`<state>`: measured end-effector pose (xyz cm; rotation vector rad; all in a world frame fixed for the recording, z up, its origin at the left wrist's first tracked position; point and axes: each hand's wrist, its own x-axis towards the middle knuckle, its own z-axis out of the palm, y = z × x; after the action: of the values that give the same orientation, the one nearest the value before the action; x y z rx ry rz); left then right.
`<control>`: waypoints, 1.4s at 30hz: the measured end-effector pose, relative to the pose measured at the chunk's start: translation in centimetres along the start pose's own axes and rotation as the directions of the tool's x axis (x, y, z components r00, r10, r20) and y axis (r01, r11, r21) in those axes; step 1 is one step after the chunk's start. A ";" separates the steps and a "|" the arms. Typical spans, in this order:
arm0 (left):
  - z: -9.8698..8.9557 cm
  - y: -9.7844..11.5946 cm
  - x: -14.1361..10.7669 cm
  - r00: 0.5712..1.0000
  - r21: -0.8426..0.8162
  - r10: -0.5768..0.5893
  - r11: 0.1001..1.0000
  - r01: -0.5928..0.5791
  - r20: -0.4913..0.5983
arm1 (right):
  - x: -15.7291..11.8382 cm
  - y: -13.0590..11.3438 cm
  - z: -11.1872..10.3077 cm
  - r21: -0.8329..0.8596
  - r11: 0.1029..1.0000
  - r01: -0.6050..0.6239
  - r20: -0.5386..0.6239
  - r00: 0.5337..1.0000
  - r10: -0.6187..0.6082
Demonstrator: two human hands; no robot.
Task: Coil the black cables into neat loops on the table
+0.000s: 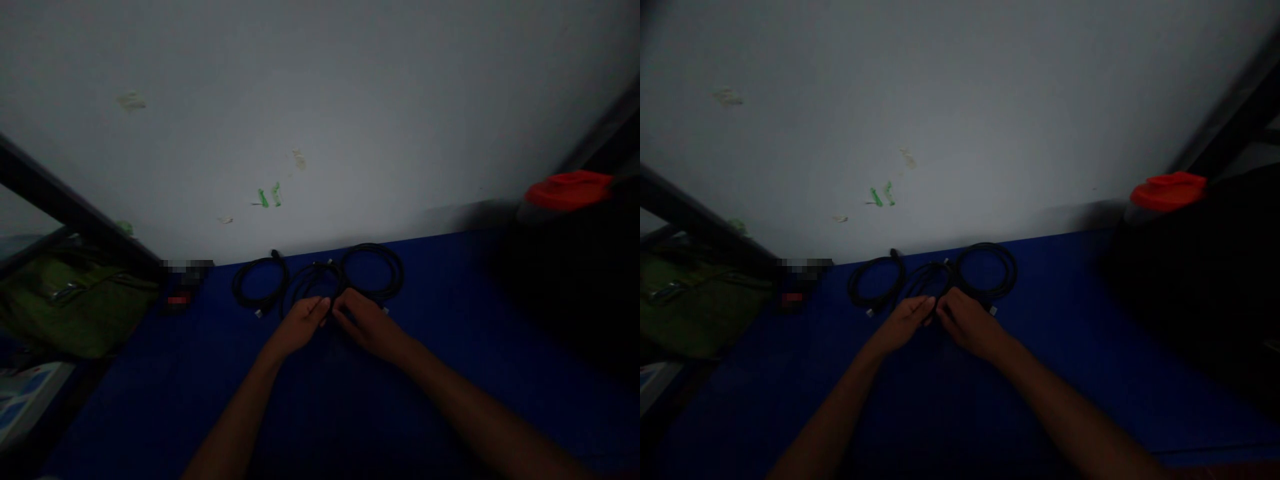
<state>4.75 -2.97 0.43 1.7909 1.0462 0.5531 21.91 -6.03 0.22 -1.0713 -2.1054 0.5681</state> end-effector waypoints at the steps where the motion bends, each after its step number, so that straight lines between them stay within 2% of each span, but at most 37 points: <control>1: -0.1 -0.1 0.0 1.000 -0.015 -0.002 1.000 0.002 0.015 | 0.0 -0.1 0.0 -0.025 1.000 0.016 0.010 1.000 -0.016; 7: -0.2 -0.7 -0.2 0.996 -0.126 -0.037 0.991 0.046 0.078 | 0.2 -0.2 0.1 -0.115 0.991 0.064 0.034 0.998 -0.060; 12: -0.3 -0.9 -0.2 0.996 -0.250 -0.051 0.966 0.067 0.071 | -0.1 0.1 0.0 -0.091 0.990 0.109 0.010 0.994 -0.109; 18: -0.2 -0.3 -0.2 0.997 -0.375 -0.055 0.925 0.070 0.052 | -0.2 0.4 0.0 -0.195 0.969 0.151 0.051 0.988 -0.144; 26: -0.1 0.1 -0.1 0.997 -0.398 -0.075 0.915 0.059 -0.026 | -0.1 1.1 0.9 -0.283 0.946 0.160 -0.006 0.986 -0.168; 33: 0.3 0.0 0.0 0.997 -0.379 -0.072 0.924 0.053 -0.037 | -0.1 1.2 1.2 -0.337 0.932 0.138 -0.100 0.978 -0.181; 37: 0.3 -0.1 0.0 0.996 -0.387 -0.082 0.920 0.065 -0.029 | -0.3 0.9 1.4 -0.298 0.948 0.110 -0.150 0.975 -0.161; 42: 0.3 0.1 0.0 0.994 -0.404 -0.112 0.908 0.110 0.019 | -0.3 0.8 1.8 -0.050 0.998 0.046 -0.184 0.981 -0.054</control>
<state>4.97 -3.15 0.38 1.3575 0.9487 0.6508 21.12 -5.93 -1.56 -1.0517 -1.9844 0.3824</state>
